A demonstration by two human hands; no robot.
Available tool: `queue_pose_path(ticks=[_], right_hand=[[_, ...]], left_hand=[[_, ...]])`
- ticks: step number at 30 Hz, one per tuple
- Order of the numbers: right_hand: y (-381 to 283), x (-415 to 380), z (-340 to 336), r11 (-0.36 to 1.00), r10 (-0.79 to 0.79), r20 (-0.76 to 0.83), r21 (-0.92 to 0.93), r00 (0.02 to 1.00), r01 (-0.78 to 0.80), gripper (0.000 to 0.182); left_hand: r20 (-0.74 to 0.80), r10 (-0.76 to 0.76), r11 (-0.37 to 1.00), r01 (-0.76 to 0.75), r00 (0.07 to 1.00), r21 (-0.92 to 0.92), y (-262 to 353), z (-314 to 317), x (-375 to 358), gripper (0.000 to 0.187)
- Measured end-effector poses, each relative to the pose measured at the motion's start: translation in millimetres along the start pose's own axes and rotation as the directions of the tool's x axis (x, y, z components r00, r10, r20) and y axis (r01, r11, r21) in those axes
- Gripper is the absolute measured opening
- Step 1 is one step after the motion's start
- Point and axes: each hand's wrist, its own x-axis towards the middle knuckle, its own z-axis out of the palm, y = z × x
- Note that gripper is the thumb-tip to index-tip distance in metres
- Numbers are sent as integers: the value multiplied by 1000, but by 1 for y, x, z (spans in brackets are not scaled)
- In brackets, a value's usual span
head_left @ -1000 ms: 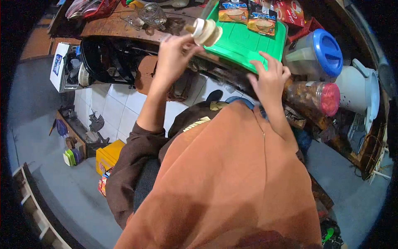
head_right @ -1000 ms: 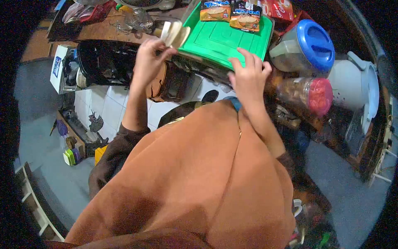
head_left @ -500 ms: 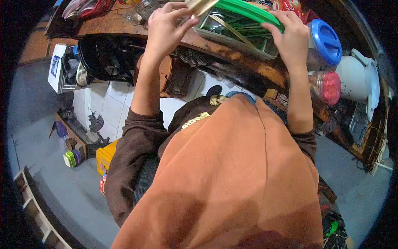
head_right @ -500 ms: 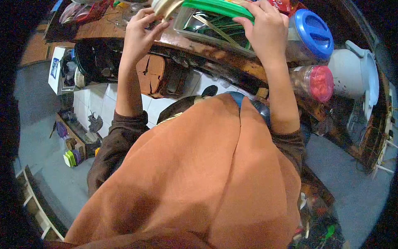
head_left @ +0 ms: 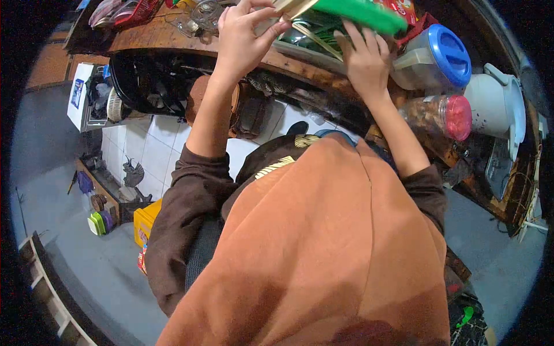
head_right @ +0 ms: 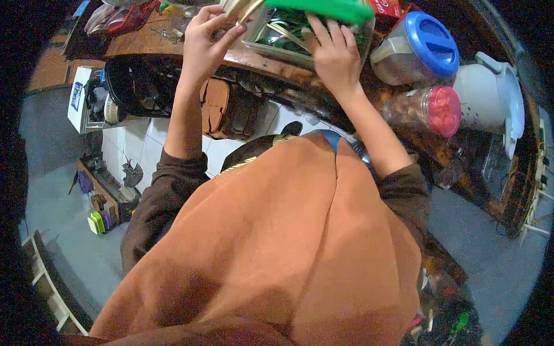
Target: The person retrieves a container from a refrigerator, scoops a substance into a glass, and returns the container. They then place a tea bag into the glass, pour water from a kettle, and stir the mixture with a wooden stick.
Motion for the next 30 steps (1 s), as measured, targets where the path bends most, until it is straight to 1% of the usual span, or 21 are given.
queue_pose_path(ticks=[2, 3, 4, 5, 6, 7, 8, 9, 10, 11, 13, 16, 18, 19, 21, 23, 24, 26, 27, 29, 30], right_hand=[[6, -15, 20, 921, 281, 200, 218, 939, -322, 15], [16, -31, 27, 869, 224, 340, 355, 913, -345, 19], [18, -21, 28, 871, 224, 337, 352, 915, -343, 19], [18, -4, 27, 924, 169, 697, 134, 697, -358, 23], [18, 6, 28, 960, 164, 927, -71, 338, -272, 27], [26, -8, 44, 960, 164, 926, -71, 339, -272, 27], [41, -39, 75, 918, -35, 871, -165, 489, 360, 22], [56, -69, 106, 489, -286, 830, -303, 478, 818, 19], [59, -70, 109, -140, -479, 821, -420, 310, 897, 20], [61, -71, 113, -145, -479, 821, -423, 311, 894, 20], [63, -77, 103, -294, -499, 836, -412, 229, 862, 19], [44, -61, 105, -506, -507, 856, -385, 95, 771, 18], [36, -55, 105, -628, -498, 867, -363, 3, 688, 18], [28, -51, 103, -683, -486, 873, -352, -39, 640, 17], [22, -53, 87, -782, -452, 884, -327, -121, 531, 17], [18, -44, 87, -863, -402, 895, -299, -193, 408, 16], [20, -44, 86, -895, -371, 901, -282, -225, 346, 16], [38, -48, 84, -945, -303, 908, -246, -290, 217, 16], [40, -47, 89, -962, -267, 909, -232, -319, 144, 15], [41, -45, 71, -979, -186, 914, -204, -360, -14, 15], [43, -42, 65, -977, -146, 915, -193, -376, -93, 15]], left_hand=[[7, 57, 997, -57, 998, 55, 1, 2, 0, 30], [26, -41, 999, 41, 999, -8, 2, 5, -1, 31], [52, -142, 987, 145, 989, -69, 3, 6, -3, 31], [58, -142, 989, 145, 988, -43, 4, 4, -2, 32], [57, -142, 989, 144, 988, -42, 5, 1, -3, 32], [32, -154, 985, 156, 987, -69, 5, -3, -4, 31], [7, -166, 981, 166, 986, -98, 4, -6, -4, 31], [-10, -231, 958, 226, 973, -178, 0, -10, -6, 29], [-40, -284, 941, 270, 958, -204, -1, -14, -8, 27], [-62, -239, 961, 228, 969, -156, -6, -20, -8, 27], [-79, -196, 977, 187, 978, -105, -10, -26, -6, 26], [-15, -196, 980, 196, 980, -25, -9, -22, 0, 28], [71, -239, 971, 238, 968, 30, -5, -9, 4, 31], [111, -236, 968, 224, 965, 112, -14, 1, 4, 32], [24, -247, 965, 244, 969, 92, -2, 23, -6, 29], [-53, -239, 971, 237, 970, -37, -11, 45, -19, 29], [116, -510, 847, 521, 852, -101, -10, 49, -26, 29], [-115, -365, 930, 359, 924, -76, -11, 64, -29, 30], [-113, -366, 930, 359, 924, -79, -11, 71, -30, 30], [-178, -449, 891, 453, 876, -17, 3, 74, -21, 30], [-97, -537, 844, 533, 838, -60, 10, 74, -15, 30]])
